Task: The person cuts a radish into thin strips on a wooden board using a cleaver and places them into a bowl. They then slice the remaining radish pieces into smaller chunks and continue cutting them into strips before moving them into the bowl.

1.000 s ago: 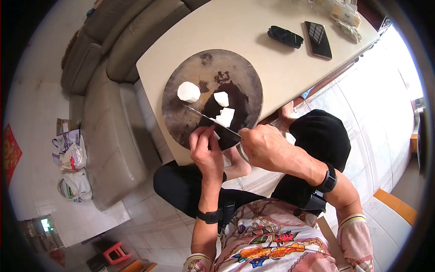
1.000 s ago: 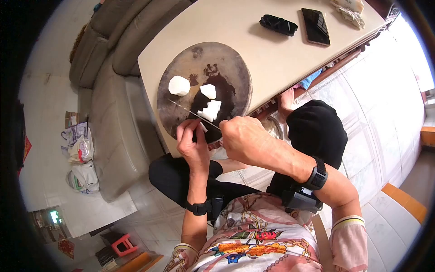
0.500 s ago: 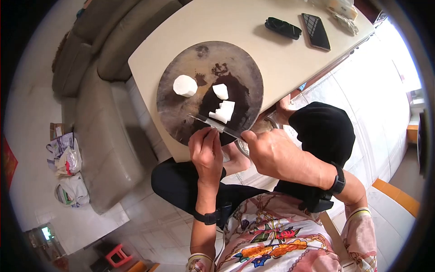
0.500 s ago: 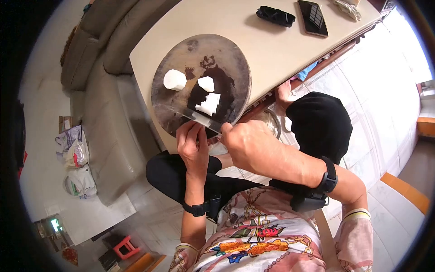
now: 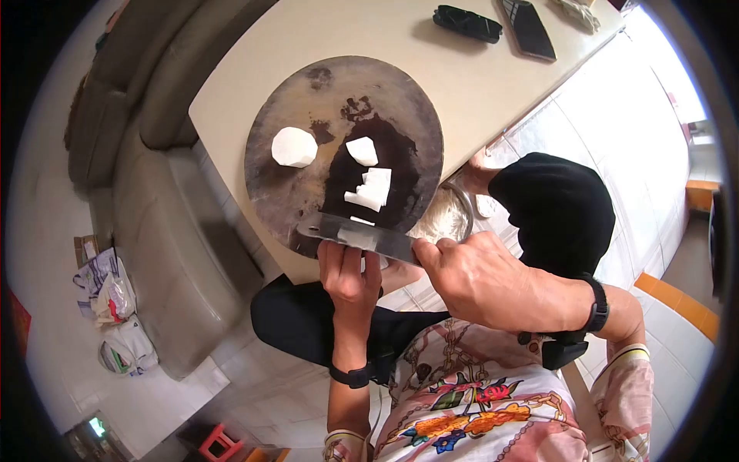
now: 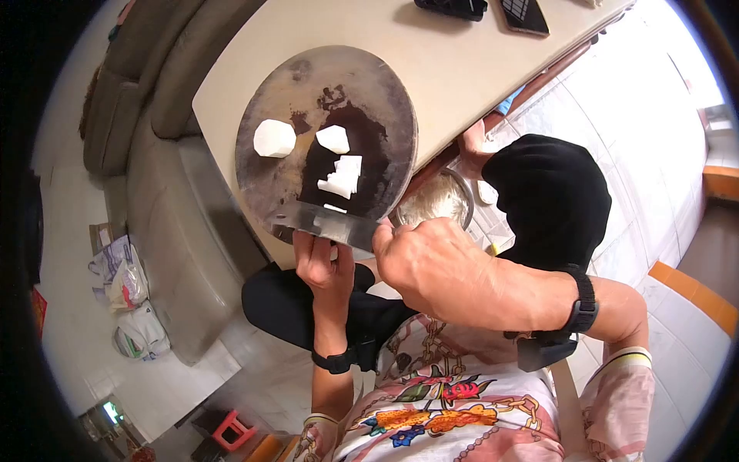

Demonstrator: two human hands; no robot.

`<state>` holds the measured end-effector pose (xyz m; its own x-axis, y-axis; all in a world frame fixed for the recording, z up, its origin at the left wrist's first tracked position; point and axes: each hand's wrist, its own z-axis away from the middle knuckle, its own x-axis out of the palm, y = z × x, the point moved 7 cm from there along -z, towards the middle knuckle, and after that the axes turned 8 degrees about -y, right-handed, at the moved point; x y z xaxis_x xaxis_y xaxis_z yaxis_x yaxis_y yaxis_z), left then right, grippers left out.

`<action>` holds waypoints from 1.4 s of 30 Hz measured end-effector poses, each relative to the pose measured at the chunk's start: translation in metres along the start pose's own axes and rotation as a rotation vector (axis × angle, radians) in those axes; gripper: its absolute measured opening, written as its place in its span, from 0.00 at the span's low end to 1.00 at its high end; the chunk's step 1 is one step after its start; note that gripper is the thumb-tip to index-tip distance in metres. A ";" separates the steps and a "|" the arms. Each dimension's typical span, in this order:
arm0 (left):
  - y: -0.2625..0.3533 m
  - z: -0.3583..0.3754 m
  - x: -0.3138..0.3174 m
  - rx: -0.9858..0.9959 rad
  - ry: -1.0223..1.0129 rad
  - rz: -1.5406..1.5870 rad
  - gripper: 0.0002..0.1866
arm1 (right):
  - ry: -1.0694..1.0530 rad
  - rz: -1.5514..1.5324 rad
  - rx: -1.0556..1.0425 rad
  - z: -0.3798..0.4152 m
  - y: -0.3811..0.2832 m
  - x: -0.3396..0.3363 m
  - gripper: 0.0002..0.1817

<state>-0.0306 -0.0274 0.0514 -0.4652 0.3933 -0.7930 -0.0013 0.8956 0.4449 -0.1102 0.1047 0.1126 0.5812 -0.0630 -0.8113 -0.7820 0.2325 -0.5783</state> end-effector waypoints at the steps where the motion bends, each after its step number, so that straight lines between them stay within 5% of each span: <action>1: 0.002 -0.002 -0.001 -0.006 0.001 0.003 0.13 | -0.006 0.019 -0.006 0.001 -0.001 0.000 0.13; 9: 0.001 -0.001 0.000 0.010 -0.015 0.000 0.15 | 0.004 0.031 0.005 -0.001 -0.001 0.000 0.12; 11: -0.001 0.001 0.000 -0.015 -0.030 0.000 0.16 | -0.104 -0.040 0.013 -0.003 0.001 0.006 0.20; 24: -0.008 0.011 0.006 -0.067 -0.012 0.054 0.13 | 0.027 -0.055 -0.078 -0.041 -0.002 0.005 0.10; 36: -0.003 0.009 0.003 -0.016 -0.017 -0.021 0.09 | -0.021 -0.087 -0.004 -0.019 0.000 0.004 0.19; 42: 0.000 0.007 0.002 -0.021 -0.002 -0.025 0.09 | -0.067 -0.122 -0.056 -0.027 0.002 -0.003 0.14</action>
<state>-0.0255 -0.0253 0.0474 -0.4634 0.3708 -0.8048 -0.0316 0.9007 0.4332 -0.1192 0.0790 0.1114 0.6850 -0.0222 -0.7282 -0.7149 0.1721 -0.6777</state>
